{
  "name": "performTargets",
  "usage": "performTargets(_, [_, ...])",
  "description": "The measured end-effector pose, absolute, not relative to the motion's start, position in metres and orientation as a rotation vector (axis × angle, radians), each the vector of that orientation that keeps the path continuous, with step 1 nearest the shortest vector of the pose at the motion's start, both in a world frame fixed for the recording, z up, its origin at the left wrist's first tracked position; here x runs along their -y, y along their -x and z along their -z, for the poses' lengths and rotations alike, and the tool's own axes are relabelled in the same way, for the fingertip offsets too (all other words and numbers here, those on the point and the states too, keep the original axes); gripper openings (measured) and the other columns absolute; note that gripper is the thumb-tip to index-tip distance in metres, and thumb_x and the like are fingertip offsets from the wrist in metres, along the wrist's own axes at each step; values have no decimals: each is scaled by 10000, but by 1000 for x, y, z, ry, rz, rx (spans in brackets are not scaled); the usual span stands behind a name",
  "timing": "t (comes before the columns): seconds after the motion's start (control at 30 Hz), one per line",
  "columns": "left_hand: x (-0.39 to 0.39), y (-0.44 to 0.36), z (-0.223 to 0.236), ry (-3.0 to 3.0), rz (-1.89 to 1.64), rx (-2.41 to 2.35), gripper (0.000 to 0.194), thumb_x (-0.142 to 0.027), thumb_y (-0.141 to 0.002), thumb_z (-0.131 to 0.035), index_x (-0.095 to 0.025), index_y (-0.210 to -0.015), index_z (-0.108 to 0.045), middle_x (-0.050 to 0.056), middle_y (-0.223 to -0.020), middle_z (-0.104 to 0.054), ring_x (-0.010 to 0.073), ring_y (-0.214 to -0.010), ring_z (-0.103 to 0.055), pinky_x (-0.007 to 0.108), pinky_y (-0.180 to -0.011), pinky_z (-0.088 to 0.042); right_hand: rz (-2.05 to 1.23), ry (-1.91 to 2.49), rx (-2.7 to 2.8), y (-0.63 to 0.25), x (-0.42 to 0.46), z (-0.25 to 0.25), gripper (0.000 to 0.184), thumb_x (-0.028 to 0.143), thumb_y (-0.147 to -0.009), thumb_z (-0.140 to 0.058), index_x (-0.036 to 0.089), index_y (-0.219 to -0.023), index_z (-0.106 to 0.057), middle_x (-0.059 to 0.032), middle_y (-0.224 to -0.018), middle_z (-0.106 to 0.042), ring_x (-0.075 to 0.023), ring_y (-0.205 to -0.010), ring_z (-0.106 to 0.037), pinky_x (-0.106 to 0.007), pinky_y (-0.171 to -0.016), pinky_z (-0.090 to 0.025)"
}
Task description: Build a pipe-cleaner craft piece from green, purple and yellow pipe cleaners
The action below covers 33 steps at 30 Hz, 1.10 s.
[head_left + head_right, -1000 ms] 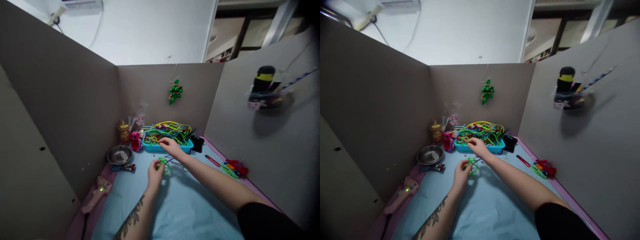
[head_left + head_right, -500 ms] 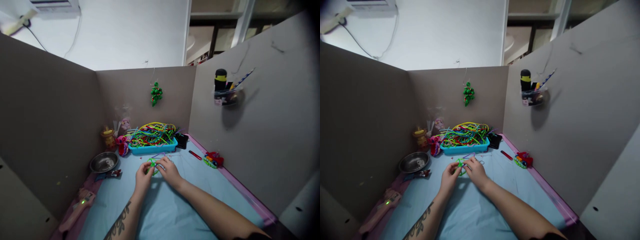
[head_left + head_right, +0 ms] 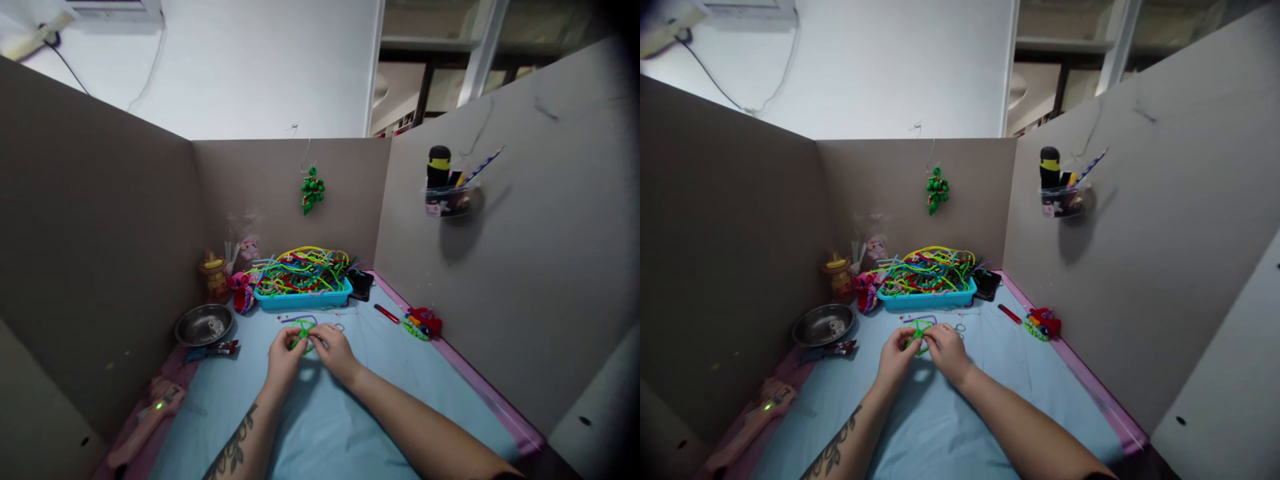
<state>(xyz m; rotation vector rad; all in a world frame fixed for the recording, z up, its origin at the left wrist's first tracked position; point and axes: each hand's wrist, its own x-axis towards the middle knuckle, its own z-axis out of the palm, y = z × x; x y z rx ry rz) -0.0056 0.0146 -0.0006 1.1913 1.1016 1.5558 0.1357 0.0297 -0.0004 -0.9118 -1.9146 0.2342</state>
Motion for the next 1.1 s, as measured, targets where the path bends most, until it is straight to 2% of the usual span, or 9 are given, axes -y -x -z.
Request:
performTargets(0.17, [-14, 11, -7, -1100, -1494, -1032, 329, -273, -554, -752, -134, -808, -596, 3, -659, -616, 121, -616, -556, 220, -591, -408, -167, 1047, 1878, -149, -39, 3, 219, 132, -812, -468, 201, -941, -631, -61, -875, -602, -192, -871, -535, -310, -782, -416])
performTargets(0.33, [-13, 16, -12, -965, -1438, -914, 373, -279, -542, -762, -129, -843, -598, -7, -641, -598, 98, -566, -532, 203, -548, -379, -301, 1168, 1995, -163, -55, 13, 144, 128, -750, -517, 192, -732, -645, -23, -739, -570, -158, -718, -534, -260, -674, -416])
performTargets(0.63, [-20, 28, -15, -704, -1575, -945, 445, -292, -501, -771, -147, -868, -566, -38, -619, -573, 80, -537, -513, 205, -537, -363, -224, 1276, 1742, -201, -77, 10, 200, 167, -747, -459, 179, -736, -658, -49, -766, -588, -175, -744, -547, -289, -709, -423])
performTargets(0.73, [-19, 26, -15, -711, -1549, -945, 450, -292, -492, -776, -146, -859, -561, -43, -607, -566, 81, -529, -511, 203, -527, -358, -326, 1282, 1684, -195, -75, 12, 235, 209, -732, -495, 174, -914, -639, -23, -735, -577, -160, -669, -534, -277, -659, -429])
performTargets(0.8, [-17, 23, -16, -712, -1531, -913, 445, -276, -492, -780, -149, -856, -558, -42, -620, -570, 79, -539, -519, 200, -536, -368, -464, 1281, 1657, -186, -73, 15, 410, 242, -712, -540, 174, -1116, -557, 17, -675, -553, -138, -590, -508, -255, -605, -423])
performTargets(0.87, [-14, 21, -17, -730, -1482, -873, 436, -265, -503, -780, -151, -861, -559, -32, -649, -582, 84, -558, -537, 200, -548, -380, -601, 1251, 1650, -176, -73, 19, 529, 255, -699, -565, 176, -1216, -484, 44, -634, -533, -124, -549, -490, -234, -566, -411])
performTargets(0.93, [-11, 20, -19, -759, -1405, -837, 426, -266, -514, -779, -152, -866, -567, -19, -670, -590, 98, -579, -557, 207, -553, -394, -663, 1224, 1651, -170, -74, 23, 440, 264, -694, -572, 177, -1125, -556, 39, -630, -548, -122, -555, -495, -227, -554, -406])
performTargets(1.0, [-9, 19, -20, -777, -1349, -808, 413, -265, -519, -778, -156, -860, -574, -16, -672, -589, 108, -587, -567, 217, -560, -407, -666, 1212, 1675, -168, -76, 26, 242, 267, -700, -561, 173, -908, -641, 16, -649, -581, -130, -594, -519, -231, -573, -411])
performTargets(1.1, [-9, 20, -20, -737, -1369, -763, 395, -238, -515, -779, -167, -845, -573, -25, -667, -587, 102, -590, -564, 235, -602, -437, -644, 1226, 1720, -169, -76, 27, 135, 260, -713, -539, 169, -699, -637, 5, -635, -593, -137, -609, -527, -234, -581, -406])
